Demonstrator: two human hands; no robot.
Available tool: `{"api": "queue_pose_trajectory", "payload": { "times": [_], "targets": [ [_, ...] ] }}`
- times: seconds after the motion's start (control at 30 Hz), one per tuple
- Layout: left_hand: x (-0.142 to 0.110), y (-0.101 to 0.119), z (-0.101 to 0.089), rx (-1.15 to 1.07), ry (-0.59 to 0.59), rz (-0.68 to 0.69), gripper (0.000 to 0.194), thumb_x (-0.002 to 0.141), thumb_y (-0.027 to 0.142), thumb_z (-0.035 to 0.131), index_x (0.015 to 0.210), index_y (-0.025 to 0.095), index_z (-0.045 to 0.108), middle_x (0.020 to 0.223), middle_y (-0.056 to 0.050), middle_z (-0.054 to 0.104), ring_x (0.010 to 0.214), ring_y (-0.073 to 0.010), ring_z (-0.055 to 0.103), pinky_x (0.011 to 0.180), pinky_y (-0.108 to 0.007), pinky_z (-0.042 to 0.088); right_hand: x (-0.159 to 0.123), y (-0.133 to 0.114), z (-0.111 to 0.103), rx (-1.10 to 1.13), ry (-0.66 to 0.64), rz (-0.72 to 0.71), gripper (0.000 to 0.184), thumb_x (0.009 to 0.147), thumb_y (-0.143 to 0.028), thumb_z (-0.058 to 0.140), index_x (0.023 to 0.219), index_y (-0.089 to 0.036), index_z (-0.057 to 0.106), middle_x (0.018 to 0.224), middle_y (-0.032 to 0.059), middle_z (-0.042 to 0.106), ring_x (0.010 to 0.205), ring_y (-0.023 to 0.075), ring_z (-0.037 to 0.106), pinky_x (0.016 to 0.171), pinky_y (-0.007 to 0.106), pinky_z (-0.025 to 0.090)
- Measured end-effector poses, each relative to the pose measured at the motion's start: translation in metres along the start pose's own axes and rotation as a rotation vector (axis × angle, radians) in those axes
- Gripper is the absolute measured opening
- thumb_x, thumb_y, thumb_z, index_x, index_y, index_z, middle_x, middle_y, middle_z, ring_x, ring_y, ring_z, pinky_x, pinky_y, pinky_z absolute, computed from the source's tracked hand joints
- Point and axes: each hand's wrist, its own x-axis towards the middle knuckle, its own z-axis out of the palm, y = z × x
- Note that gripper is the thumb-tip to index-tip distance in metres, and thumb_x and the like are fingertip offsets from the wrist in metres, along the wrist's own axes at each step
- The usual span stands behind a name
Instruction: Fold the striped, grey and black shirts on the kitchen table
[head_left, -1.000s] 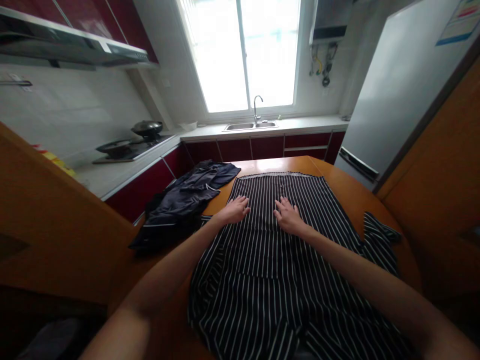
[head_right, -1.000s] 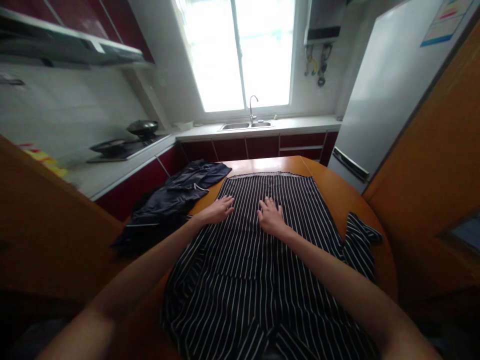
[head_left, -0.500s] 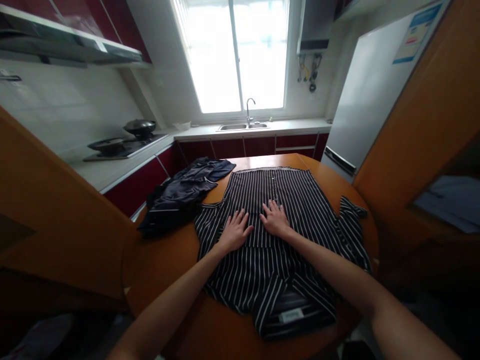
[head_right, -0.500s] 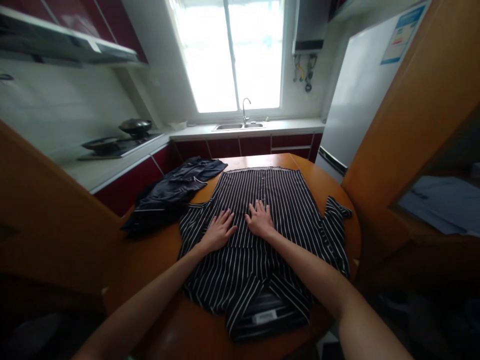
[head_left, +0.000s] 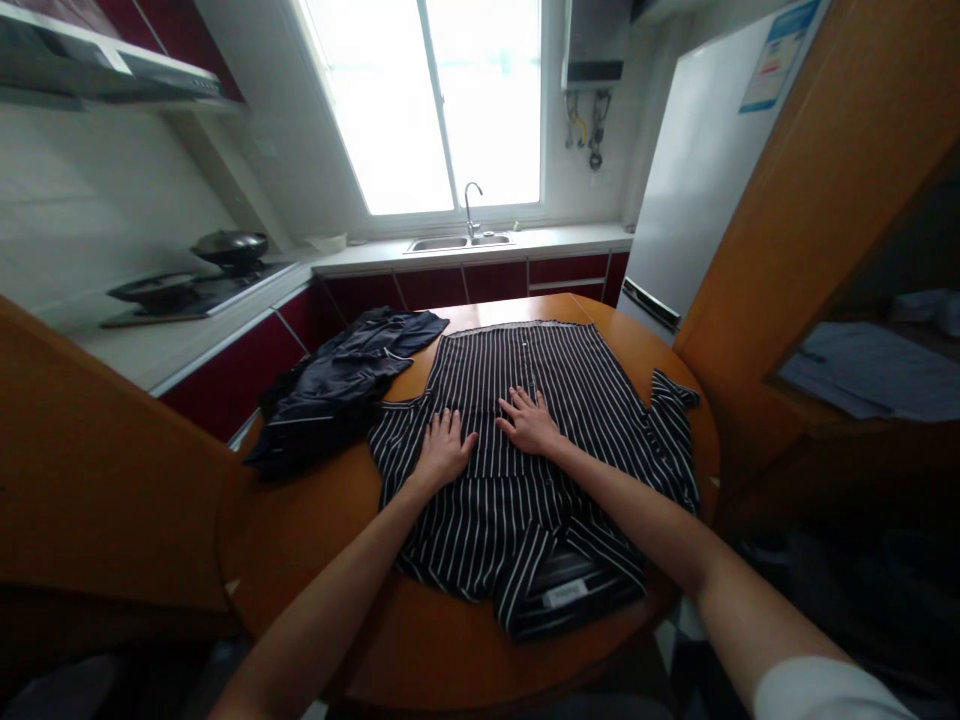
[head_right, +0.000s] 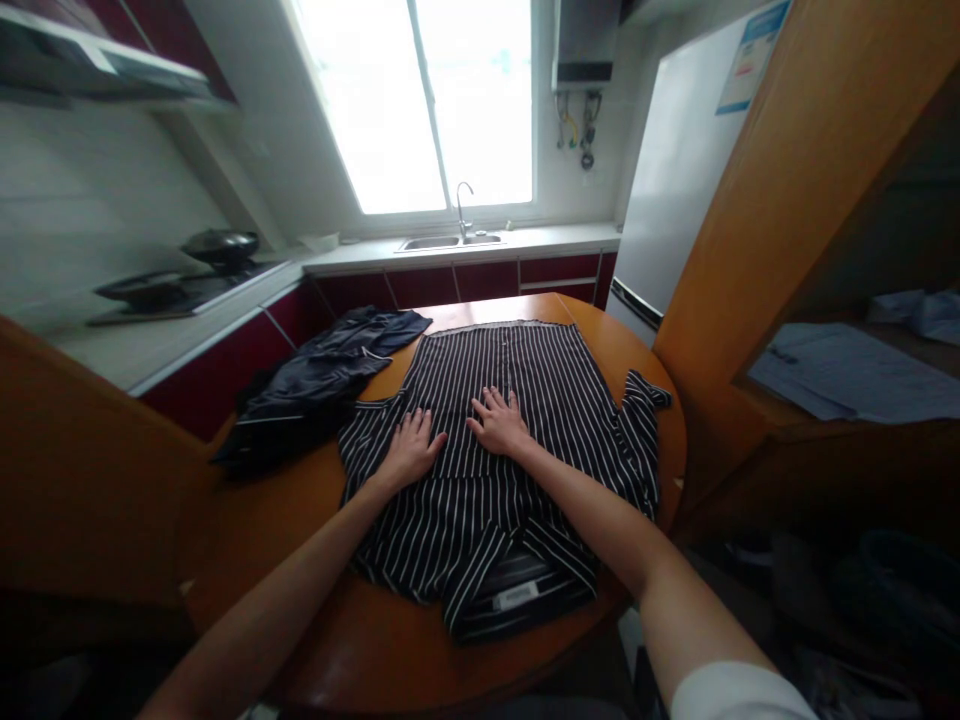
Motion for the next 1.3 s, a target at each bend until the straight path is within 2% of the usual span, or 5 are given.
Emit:
{"api": "queue_pose_trajectory", "payload": {
  "times": [0.23,0.5,0.73,0.97,1.3],
  "targets": [
    [-0.033,0.033,-0.022,-0.141,-0.068,0.510,0.063,0.104,0.051,0.039,0.159,0.021,0.030,0.166,-0.011,0.027,0.156,-0.0307,0.013,0.123,-0.060,0.016,-0.001,0.001,0.003,0.025,0.064,0.067,0.055,0.105,-0.044,0.033,0.153,-0.017,0.044,0.164,0.0161,0.030,0.155,0.0273,0.017,0.123,0.055,0.006],
    [-0.057,0.057,-0.051,-0.348,-0.108,0.665,0.050,0.103,0.041,0.050,0.151,0.026,0.045,0.155,-0.011,0.045,0.148,-0.0290,0.035,0.121,-0.053,0.031,-0.001,0.005,-0.020,0.305,0.130,0.117,0.046,0.100,-0.025,0.045,0.143,-0.014,0.056,0.157,0.0159,0.044,0.150,0.0254,0.031,0.122,0.049,0.023],
    [-0.117,0.060,-0.116,-0.539,-0.474,0.896,0.054,0.094,0.037,0.069,0.145,0.035,0.053,0.144,-0.006,0.055,0.131,-0.0247,0.054,0.110,-0.040,0.047,-0.136,0.000,-0.110,0.454,-0.003,-0.276,0.029,0.099,-0.030,0.053,0.122,-0.029,0.071,0.143,0.0042,0.058,0.140,0.0249,0.046,0.116,0.052,0.038],
    [-0.188,0.072,-0.085,-0.342,-0.273,0.827,0.058,0.081,0.000,0.059,0.132,0.027,0.061,0.159,-0.004,0.041,0.151,-0.0308,0.030,0.122,-0.053,0.033,-0.284,0.005,-0.104,0.147,-0.051,-0.317,0.045,0.082,-0.011,0.065,0.122,-0.031,0.071,0.158,0.0050,0.043,0.150,0.0332,0.031,0.119,0.062,0.031],
    [-0.185,0.062,-0.066,-0.661,-0.169,0.668,0.021,0.090,0.002,0.052,0.099,0.020,0.060,0.142,-0.008,0.059,0.121,-0.0180,0.063,0.100,-0.029,0.054,-0.293,0.007,-0.089,0.052,0.238,-0.359,0.023,0.094,-0.010,0.052,0.100,-0.024,0.069,0.122,0.0085,0.067,0.125,0.0259,0.055,0.106,0.050,0.047]
  ]
}}
